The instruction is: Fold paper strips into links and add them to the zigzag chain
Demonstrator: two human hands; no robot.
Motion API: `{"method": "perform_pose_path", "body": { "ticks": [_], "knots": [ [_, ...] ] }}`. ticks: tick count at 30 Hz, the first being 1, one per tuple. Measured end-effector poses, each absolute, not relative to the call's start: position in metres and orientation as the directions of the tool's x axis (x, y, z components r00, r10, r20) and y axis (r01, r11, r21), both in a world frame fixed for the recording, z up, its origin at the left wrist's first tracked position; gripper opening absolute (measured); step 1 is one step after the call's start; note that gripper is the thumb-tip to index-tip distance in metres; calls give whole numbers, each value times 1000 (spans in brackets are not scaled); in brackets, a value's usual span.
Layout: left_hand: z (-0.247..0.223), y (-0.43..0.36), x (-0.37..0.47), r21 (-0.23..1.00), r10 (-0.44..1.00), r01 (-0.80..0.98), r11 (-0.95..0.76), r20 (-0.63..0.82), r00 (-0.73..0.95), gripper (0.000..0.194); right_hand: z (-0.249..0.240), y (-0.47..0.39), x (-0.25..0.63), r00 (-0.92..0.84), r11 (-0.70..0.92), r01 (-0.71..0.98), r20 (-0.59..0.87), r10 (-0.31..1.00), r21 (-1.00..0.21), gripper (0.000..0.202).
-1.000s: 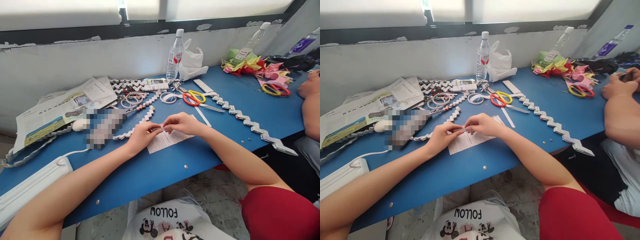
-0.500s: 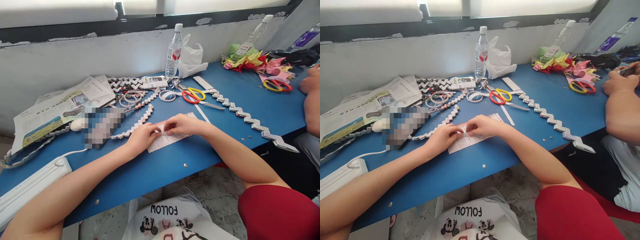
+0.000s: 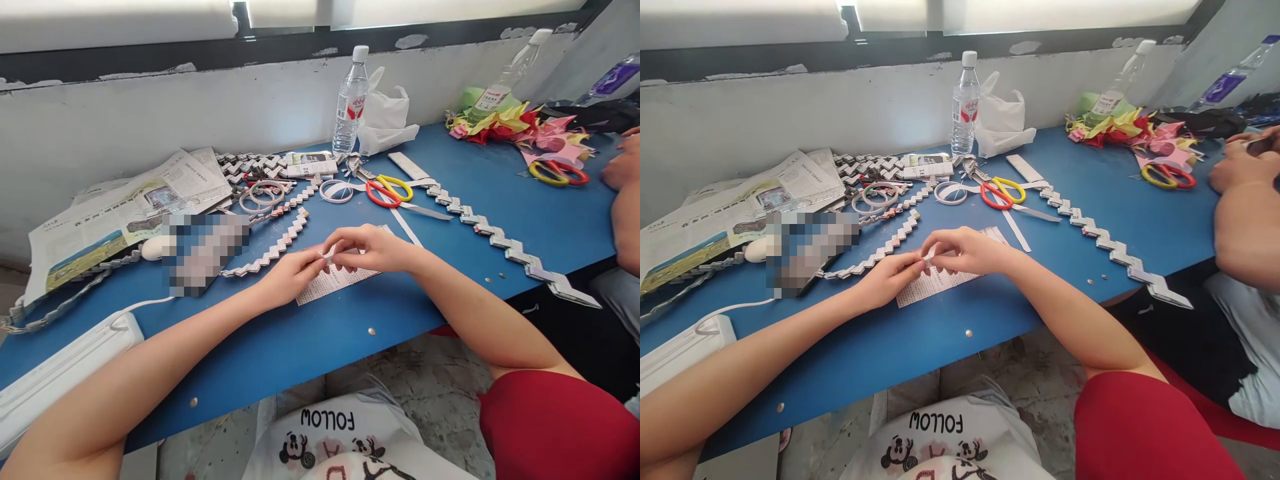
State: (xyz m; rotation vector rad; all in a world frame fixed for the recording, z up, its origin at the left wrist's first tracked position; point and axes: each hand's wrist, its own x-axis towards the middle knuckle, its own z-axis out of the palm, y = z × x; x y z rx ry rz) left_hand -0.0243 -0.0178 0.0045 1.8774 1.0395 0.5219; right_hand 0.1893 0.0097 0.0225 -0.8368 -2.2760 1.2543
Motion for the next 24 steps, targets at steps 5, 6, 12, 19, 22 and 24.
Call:
{"method": "perform_pose_path", "body": {
  "ticks": [5,6,12,19,22,24],
  "knots": [
    [12,-6,-34,960,679,264,96,-257,688,40,30,7,195,-827,298,93,92,554,-950,22],
    [13,-5,-36,960,668,256,117,-267,694,41,30,6,195,-827,295,80,101,552,-952,23],
    [7,-7,-34,976,724,178,129,-215,655,39,23,8,189,-701,446,82,267,662,-891,21],
    [3,-15,-23,988,892,141,56,-113,438,30,20,11,185,-442,254,124,175,879,-959,24],
    [4,-15,-21,985,902,156,77,-135,410,32,20,13,184,-452,202,101,136,881,-974,29],
    [4,-15,-20,983,903,168,68,-133,409,33,21,14,185,-464,184,95,120,878,-978,31]
  ]
}}
